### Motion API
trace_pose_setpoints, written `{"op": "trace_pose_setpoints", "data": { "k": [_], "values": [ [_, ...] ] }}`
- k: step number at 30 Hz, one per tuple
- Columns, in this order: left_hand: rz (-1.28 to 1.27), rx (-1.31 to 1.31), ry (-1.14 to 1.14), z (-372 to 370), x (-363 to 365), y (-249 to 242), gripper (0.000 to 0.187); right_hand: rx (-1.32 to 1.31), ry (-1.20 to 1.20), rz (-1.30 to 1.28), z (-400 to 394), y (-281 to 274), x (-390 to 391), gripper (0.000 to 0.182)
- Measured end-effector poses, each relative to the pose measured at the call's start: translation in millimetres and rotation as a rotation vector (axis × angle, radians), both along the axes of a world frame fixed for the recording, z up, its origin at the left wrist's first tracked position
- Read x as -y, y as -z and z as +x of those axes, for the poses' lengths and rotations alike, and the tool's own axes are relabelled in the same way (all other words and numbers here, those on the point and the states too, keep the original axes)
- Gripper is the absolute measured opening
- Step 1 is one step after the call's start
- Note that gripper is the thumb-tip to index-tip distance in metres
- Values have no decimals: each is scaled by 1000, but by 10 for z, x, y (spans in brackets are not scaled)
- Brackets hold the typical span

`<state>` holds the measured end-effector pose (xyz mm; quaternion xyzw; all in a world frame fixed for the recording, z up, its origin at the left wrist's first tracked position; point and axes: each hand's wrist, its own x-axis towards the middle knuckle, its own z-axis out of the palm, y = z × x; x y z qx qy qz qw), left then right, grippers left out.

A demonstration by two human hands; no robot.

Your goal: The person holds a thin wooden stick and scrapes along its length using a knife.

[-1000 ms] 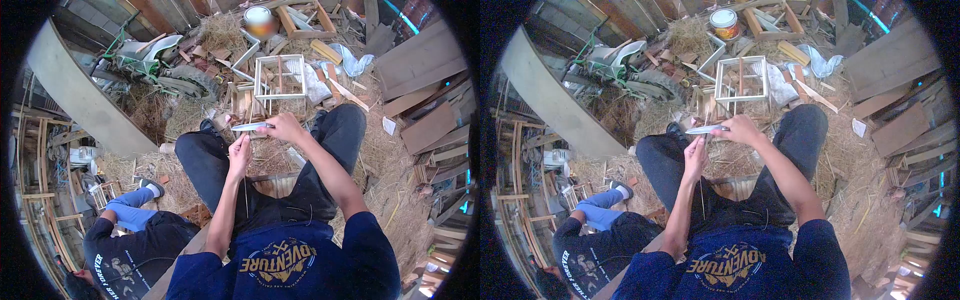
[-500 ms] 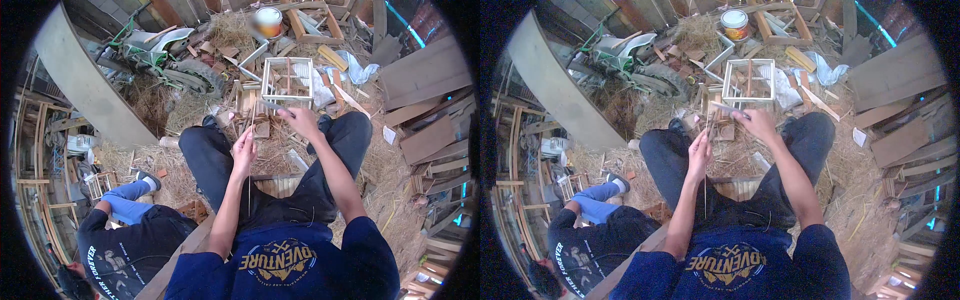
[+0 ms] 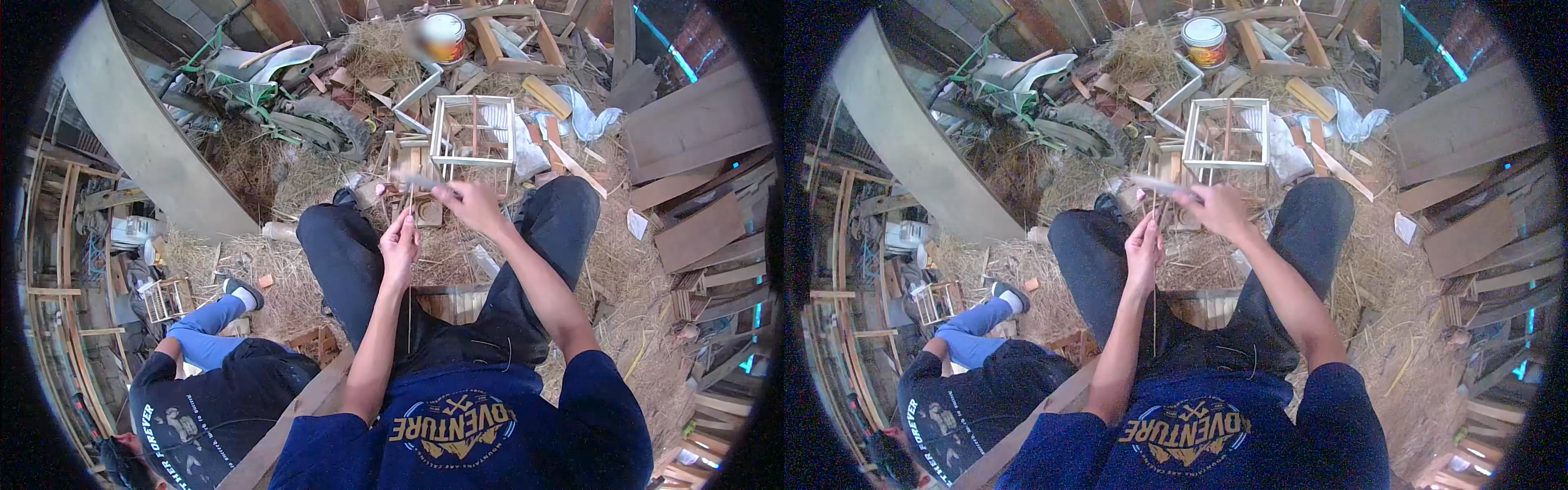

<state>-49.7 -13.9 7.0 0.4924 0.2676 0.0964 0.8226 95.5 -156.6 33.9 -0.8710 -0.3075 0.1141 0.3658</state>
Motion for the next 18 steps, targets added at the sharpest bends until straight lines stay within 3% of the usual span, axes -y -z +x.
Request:
{"op": "trace_pose_setpoints", "data": {
  "k": [2, 5, 12, 15, 18],
  "values": [
    [39, -34, -13, 23, 46, -7, 27, 14, -178, -101, -87, -46, -51, 60],
    [79, -20, 60, -22, -9, 195, 23, 64, -276, -42, -253, -16, -164, 59],
    [89, -25, 64, -29, 2, 15, 23, 152, -267, -4, -248, 23, -157, 47],
    [-2, -4, 105, -10, 20, -11, 18, 144, -279, 2, -209, 1, -86, 48],
    [-46, 15, 156, 14, 12, -4, 24, 241, -278, -17, -171, -10, -26, 48]
  ]
}}
